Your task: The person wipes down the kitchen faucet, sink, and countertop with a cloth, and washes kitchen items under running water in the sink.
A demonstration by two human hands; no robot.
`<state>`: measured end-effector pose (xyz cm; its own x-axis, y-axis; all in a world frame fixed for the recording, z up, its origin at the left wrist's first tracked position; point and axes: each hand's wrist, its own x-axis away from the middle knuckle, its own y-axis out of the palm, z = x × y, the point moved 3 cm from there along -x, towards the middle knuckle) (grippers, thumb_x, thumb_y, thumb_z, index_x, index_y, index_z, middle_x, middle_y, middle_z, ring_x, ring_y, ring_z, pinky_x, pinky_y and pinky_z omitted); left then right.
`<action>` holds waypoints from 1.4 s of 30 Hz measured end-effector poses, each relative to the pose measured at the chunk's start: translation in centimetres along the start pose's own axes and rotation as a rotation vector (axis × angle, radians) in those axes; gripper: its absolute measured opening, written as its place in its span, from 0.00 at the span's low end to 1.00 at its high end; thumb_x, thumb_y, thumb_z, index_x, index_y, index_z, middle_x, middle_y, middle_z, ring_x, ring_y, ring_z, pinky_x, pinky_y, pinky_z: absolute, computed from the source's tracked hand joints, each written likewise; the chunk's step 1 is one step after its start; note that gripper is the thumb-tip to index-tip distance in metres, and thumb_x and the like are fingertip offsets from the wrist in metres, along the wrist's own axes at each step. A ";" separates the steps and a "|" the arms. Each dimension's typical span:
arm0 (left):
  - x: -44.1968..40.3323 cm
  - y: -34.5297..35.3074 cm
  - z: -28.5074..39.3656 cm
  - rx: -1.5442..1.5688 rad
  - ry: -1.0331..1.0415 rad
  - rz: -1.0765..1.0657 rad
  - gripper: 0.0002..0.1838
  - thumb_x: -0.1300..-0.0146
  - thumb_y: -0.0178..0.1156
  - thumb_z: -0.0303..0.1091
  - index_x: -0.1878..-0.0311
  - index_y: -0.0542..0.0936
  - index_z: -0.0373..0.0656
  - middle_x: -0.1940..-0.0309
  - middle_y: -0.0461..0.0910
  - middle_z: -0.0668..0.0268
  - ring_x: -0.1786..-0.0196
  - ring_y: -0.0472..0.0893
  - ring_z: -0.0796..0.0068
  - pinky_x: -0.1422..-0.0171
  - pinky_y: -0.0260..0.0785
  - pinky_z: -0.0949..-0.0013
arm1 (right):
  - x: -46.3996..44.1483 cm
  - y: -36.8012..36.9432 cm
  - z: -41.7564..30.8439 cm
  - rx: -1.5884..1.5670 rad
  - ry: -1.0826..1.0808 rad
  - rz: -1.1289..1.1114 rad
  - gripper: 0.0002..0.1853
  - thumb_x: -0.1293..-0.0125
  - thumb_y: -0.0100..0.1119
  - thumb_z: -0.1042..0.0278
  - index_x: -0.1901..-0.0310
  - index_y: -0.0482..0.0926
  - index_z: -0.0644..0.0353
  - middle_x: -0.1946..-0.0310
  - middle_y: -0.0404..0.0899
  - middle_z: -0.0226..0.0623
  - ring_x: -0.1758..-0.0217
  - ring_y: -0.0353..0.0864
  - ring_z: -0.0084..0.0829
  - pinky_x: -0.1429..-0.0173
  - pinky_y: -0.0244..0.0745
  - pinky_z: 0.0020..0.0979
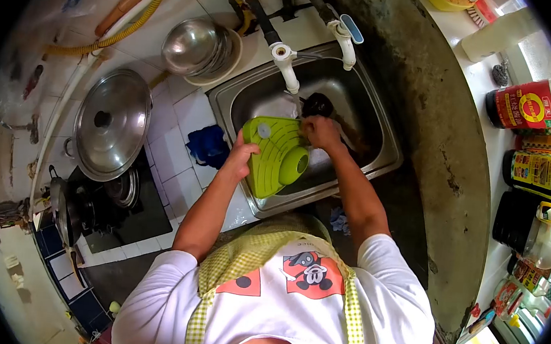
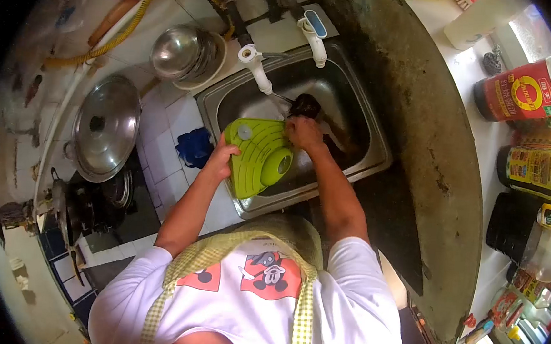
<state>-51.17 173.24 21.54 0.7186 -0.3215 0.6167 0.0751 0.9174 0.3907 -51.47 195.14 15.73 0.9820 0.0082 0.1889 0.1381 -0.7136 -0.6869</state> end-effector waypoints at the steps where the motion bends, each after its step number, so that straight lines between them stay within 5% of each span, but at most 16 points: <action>1: -0.1 0.2 -0.4 0.004 -0.013 0.000 0.37 0.61 0.44 0.14 0.42 0.58 0.52 0.52 0.66 0.61 0.48 0.69 0.60 0.50 0.67 0.58 | 0.2 -0.2 -0.6 0.001 0.012 -0.007 0.10 0.50 0.53 0.65 0.65 0.79 0.55 0.69 0.78 0.44 0.64 0.77 0.43 0.60 0.72 0.38; 3: -0.5 1.5 -0.5 0.043 -0.047 -0.034 0.36 0.62 0.45 0.14 0.44 0.59 0.51 0.53 0.66 0.62 0.49 0.69 0.60 0.51 0.67 0.58 | 0.5 -1.0 -4.1 -0.434 0.073 0.177 0.12 0.48 0.48 0.68 0.63 0.78 0.56 0.72 0.79 0.42 0.68 0.78 0.42 0.60 0.73 0.35; 5: -1.7 2.0 -1.0 0.068 -0.027 0.018 0.34 0.62 0.46 0.14 0.45 0.60 0.50 0.55 0.67 0.61 0.50 0.70 0.60 0.51 0.67 0.58 | 0.8 0.2 -6.1 -0.473 0.050 0.198 0.11 0.47 0.47 0.69 0.65 0.77 0.59 0.73 0.78 0.43 0.67 0.78 0.43 0.62 0.73 0.36; 7: -2.9 1.5 -1.3 0.086 -0.005 0.075 0.33 0.62 0.46 0.14 0.47 0.61 0.49 0.56 0.67 0.61 0.52 0.70 0.60 0.52 0.68 0.58 | 2.5 1.1 -8.4 -0.091 0.090 0.045 0.10 0.47 0.49 0.70 0.64 0.76 0.60 0.72 0.78 0.44 0.68 0.77 0.44 0.64 0.73 0.38; 10: -5.5 -0.9 -1.2 0.162 0.027 0.210 0.30 0.63 0.48 0.14 0.51 0.63 0.48 0.60 0.69 0.58 0.58 0.73 0.57 0.58 0.70 0.53 | 7.6 2.8 -9.8 0.086 0.034 0.164 0.09 0.48 0.50 0.71 0.63 0.76 0.55 0.67 0.76 0.41 0.68 0.77 0.45 0.65 0.73 0.40; 13: -3.8 0.1 0.3 0.176 -0.056 0.308 0.30 0.64 0.49 0.14 0.52 0.64 0.48 0.61 0.69 0.58 0.59 0.73 0.56 0.60 0.71 0.52 | 9.7 2.4 -8.5 -0.090 -0.191 0.273 0.11 0.49 0.51 0.69 0.62 0.75 0.52 0.63 0.74 0.41 0.67 0.76 0.45 0.65 0.72 0.42; 18: -6.3 -1.8 -1.7 0.176 -0.010 0.333 0.23 0.61 0.49 0.16 0.57 0.69 0.43 0.62 0.71 0.57 0.56 0.73 0.54 0.55 0.68 0.48 | 7.8 -0.3 -4.4 0.025 -0.032 0.264 0.11 0.49 0.52 0.70 0.62 0.77 0.53 0.68 0.75 0.43 0.65 0.76 0.43 0.63 0.72 0.39; 20: -6.7 -2.5 -1.2 0.325 -0.334 0.300 0.20 0.59 0.49 0.19 0.57 0.69 0.41 0.59 0.71 0.58 0.55 0.73 0.54 0.51 0.67 0.49 | 7.9 -2.5 -3.2 -0.023 0.065 0.293 0.15 0.51 0.55 0.68 0.58 0.77 0.50 0.66 0.74 0.42 0.63 0.75 0.42 0.60 0.71 0.38; 24: -8.1 -3.5 -2.2 0.383 -0.403 0.280 0.18 0.55 0.49 0.23 0.56 0.69 0.40 0.57 0.71 0.58 0.54 0.73 0.55 0.49 0.67 0.52 | 9.4 -2.9 -7.0 0.135 -0.173 0.037 0.18 0.55 0.61 0.60 0.57 0.76 0.43 0.60 0.65 0.39 0.61 0.73 0.41 0.62 0.72 0.39; 27: -5.4 -0.5 -2.2 0.380 -0.305 0.325 0.22 0.50 0.56 0.34 0.50 0.66 0.40 0.49 0.66 0.56 0.47 0.68 0.54 0.46 0.63 0.49 | 6.5 -1.6 -4.1 0.159 -0.076 0.187 0.17 0.54 0.61 0.58 0.58 0.76 0.44 0.59 0.65 0.39 0.61 0.73 0.41 0.61 0.72 0.39; 30: -1.1 0.6 -1.3 -0.241 -0.436 0.572 0.51 0.63 0.65 0.61 0.39 0.56 0.41 0.37 0.48 0.54 0.37 0.53 0.52 0.44 0.54 0.41 | 2.9 -3.2 -1.9 0.140 -0.143 0.052 0.15 0.52 0.59 0.60 0.60 0.77 0.47 0.60 0.69 0.43 0.60 0.74 0.43 0.59 0.71 0.41; 35: -2.1 -2.2 -3.2 -0.598 -0.172 0.680 0.53 0.62 0.67 0.58 0.38 0.51 0.41 0.39 0.51 0.48 0.37 0.55 0.53 0.42 0.57 0.55 | -1.6 -6.4 -2.6 0.163 -0.020 -0.317 0.15 0.53 0.55 0.62 0.61 0.77 0.52 0.66 0.75 0.47 0.60 0.75 0.43 0.58 0.71 0.40; 37: 0.4 1.3 0.4 -1.079 0.337 0.607 0.50 0.62 0.69 0.50 0.38 0.52 0.42 0.42 0.57 0.47 0.41 0.61 0.56 0.43 0.60 0.63 | -2.7 -5.7 -2.8 0.199 -0.241 -0.354 0.13 0.52 0.53 0.63 0.63 0.77 0.56 0.70 0.76 0.45 0.63 0.75 0.43 0.58 0.70 0.38; 38: 0.1 1.5 0.4 -1.086 0.338 0.605 0.50 0.62 0.69 0.50 0.38 0.52 0.42 0.42 0.57 0.47 0.41 0.61 0.56 0.43 0.60 0.63 | -3.0 -5.4 -3.5 0.194 -0.239 -0.351 0.13 0.52 0.53 0.63 0.63 0.77 0.56 0.70 0.76 0.45 0.63 0.75 0.43 0.58 0.70 0.38; 40: -1.3 3.2 -0.2 -0.810 0.304 -0.054 0.43 0.57 0.66 0.34 0.38 0.53 0.45 0.46 0.62 0.52 0.47 0.68 0.61 0.46 0.63 0.64 | -3.1 -4.3 -5.2 0.199 -0.283 -0.461 0.16 0.54 0.55 0.63 0.61 0.76 0.56 0.66 0.76 0.46 0.62 0.76 0.44 0.58 0.70 0.38; 42: -2.9 2.7 -1.0 -0.751 0.309 -0.050 0.38 0.55 0.60 0.27 0.39 0.54 0.45 0.49 0.65 0.55 0.49 0.69 0.63 0.47 0.64 0.65 | -3.0 -3.2 -5.2 0.087 -0.336 -0.305 0.17 0.54 0.56 0.63 0.59 0.76 0.56 0.66 0.76 0.46 0.63 0.76 0.43 0.58 0.71 0.36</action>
<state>-52.35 176.87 20.16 0.8522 -0.3879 0.3510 0.4773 0.8513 -0.2179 -55.54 193.76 21.01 0.8804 0.4453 0.1635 0.4234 -0.5822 -0.6941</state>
